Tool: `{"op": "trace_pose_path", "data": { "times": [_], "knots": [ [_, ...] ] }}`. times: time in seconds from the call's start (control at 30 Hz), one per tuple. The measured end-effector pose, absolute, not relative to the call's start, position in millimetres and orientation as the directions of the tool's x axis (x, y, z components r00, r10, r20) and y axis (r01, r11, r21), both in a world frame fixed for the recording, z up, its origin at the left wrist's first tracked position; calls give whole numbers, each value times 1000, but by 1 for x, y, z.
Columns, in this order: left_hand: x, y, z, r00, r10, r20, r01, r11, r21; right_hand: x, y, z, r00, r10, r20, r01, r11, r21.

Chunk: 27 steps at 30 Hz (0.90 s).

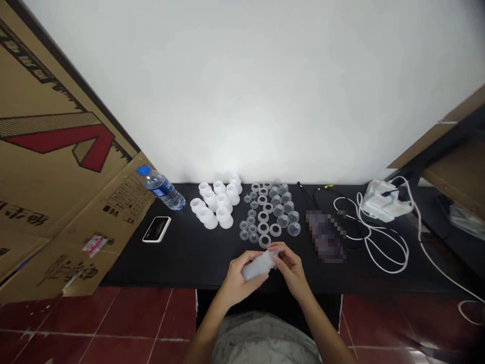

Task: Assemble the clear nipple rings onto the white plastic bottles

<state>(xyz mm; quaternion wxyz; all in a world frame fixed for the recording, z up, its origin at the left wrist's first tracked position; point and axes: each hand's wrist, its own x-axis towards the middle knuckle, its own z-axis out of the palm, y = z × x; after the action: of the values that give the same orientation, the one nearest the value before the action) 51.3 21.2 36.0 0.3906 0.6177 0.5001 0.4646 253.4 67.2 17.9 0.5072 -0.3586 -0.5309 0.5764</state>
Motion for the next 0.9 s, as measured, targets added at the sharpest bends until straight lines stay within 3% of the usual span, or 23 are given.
{"op": "trace_pose_path", "data": {
  "times": [0.33,0.63,0.9],
  "knots": [
    [51,20,29,35,980,196,277,-198,940,255,68,10,-150,978,146,-226,110,-968],
    [53,19,39,111,987,113,273,-139,952,260,70,6,-118,979,165,-209,138,-968],
    [52,20,37,127,986,107,260,-137,956,259,70,5,-140,983,122,-269,81,-960]
  ]
}}
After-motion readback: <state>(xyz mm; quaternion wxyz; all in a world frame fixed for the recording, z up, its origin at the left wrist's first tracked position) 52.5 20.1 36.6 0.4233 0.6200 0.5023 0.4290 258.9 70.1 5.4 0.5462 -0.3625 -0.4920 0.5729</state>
